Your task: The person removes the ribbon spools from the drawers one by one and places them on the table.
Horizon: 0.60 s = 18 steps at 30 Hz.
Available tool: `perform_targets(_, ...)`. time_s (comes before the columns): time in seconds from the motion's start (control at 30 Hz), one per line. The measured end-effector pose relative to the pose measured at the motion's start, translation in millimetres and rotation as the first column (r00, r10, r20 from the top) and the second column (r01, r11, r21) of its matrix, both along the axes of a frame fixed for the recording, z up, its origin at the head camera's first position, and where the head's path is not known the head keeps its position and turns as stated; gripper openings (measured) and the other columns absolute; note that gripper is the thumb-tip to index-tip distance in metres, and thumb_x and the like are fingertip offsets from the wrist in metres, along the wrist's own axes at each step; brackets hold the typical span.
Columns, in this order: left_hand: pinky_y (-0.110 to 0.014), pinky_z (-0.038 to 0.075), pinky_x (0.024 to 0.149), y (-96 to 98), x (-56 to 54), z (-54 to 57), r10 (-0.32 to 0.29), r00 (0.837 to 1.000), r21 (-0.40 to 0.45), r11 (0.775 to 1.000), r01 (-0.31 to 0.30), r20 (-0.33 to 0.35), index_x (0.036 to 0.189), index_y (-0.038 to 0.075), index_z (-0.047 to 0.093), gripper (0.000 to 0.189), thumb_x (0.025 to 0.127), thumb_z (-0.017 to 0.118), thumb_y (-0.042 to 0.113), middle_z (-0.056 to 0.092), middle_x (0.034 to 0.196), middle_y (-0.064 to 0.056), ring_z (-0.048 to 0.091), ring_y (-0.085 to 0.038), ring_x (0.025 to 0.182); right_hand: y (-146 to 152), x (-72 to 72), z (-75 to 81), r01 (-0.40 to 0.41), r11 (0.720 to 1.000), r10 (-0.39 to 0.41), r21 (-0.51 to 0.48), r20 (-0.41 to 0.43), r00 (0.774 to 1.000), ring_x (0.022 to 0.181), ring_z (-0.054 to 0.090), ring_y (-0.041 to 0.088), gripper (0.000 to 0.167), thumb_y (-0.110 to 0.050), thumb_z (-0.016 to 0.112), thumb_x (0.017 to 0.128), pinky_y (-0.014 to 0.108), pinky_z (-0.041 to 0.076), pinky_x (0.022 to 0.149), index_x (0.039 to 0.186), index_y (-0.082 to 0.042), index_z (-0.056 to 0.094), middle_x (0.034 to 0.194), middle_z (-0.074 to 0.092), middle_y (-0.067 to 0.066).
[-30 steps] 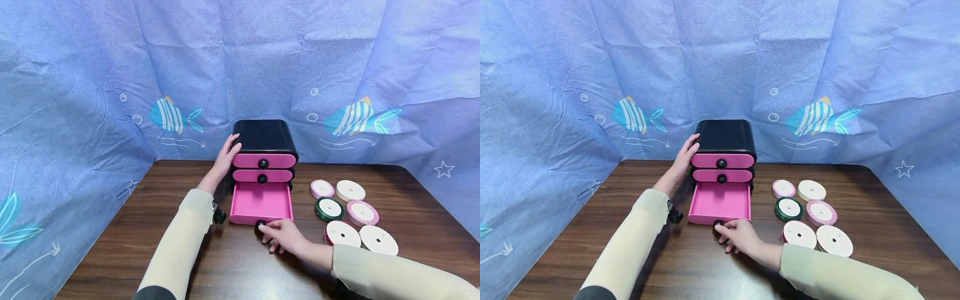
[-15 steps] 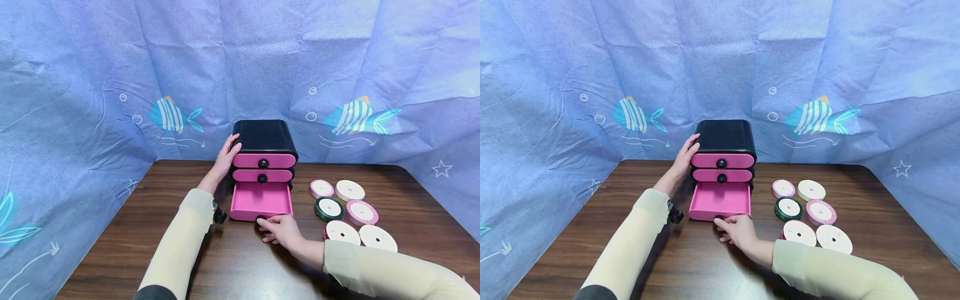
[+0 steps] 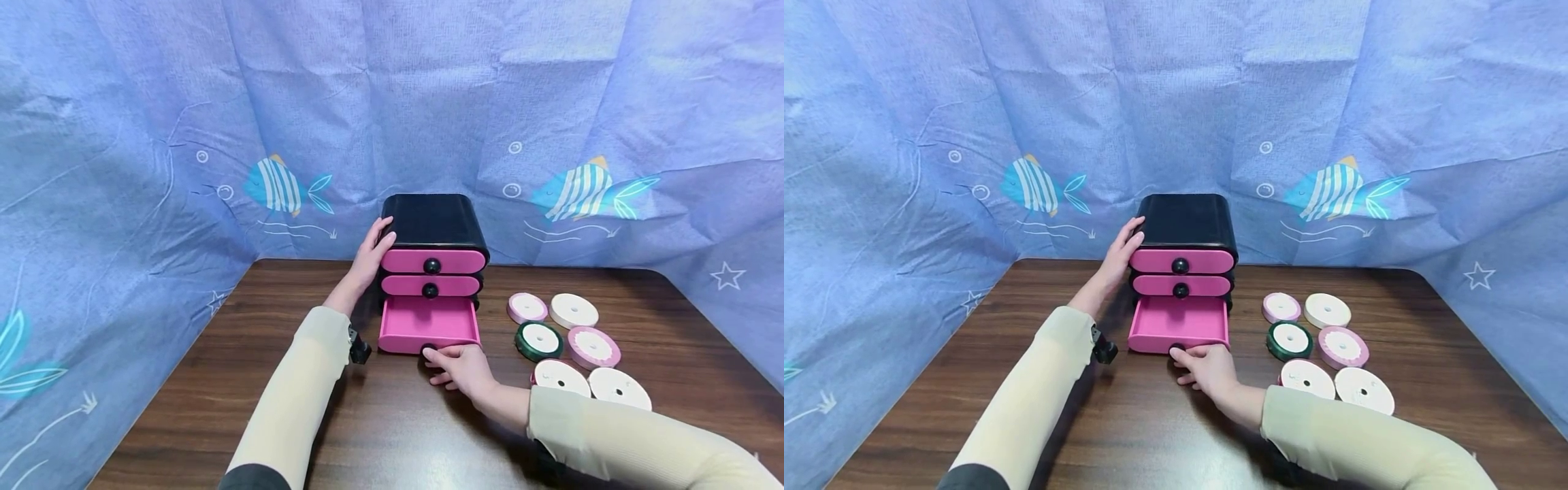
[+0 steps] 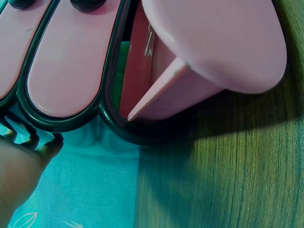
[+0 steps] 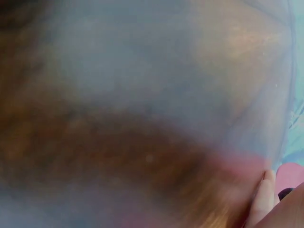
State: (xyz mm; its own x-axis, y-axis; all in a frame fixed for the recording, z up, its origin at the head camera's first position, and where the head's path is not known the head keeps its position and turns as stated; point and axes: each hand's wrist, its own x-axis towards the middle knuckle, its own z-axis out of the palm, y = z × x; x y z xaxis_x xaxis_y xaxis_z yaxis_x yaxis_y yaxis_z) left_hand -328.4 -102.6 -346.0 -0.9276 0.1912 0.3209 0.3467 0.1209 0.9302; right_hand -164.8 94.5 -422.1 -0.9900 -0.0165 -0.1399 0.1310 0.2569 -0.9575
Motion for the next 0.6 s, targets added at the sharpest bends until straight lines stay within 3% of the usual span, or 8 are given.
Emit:
perform_targets(0.2, -0.04, 0.015, 0.116, -1.7, -0.8, 3.3, -0.032, 0.999, 0.021, 0.999, 0.032, 0.024, 0.15, 0.005, 0.035, 0.054, 0.101, 0.049, 0.022, 0.01, 0.161, -0.014, 0.011, -0.025, 0.146, -1.6, -0.4, 4.3, 0.014, 1.0, -0.014, -0.024, 0.01, 1.0, 0.065, 0.071, 0.026, 0.035, -0.029, 0.071, 0.09, 0.033, 0.054, 0.053, 0.099, 0.004, 0.074, 0.085, 0.073, 0.015)
perform_targets(0.6, -0.036, 0.017, 0.115, 1.8, 3.9, 0.1, 0.017, 1.0, 0.017, 1.0, -0.016, -0.027, 0.148, 0.01, 0.04, 0.051, 0.101, 0.05, 0.026, 0.015, 0.161, -0.011, 0.016, -0.019, 0.145, -2.2, -4.4, 5.1, 0.011, 1.0, -0.01, -0.023, 0.034, 0.999, 0.061, 0.07, 0.026, 0.036, -0.029, 0.072, 0.088, 0.033, 0.054, 0.052, 0.098, 0.005, 0.073, 0.081, 0.073, 0.015)
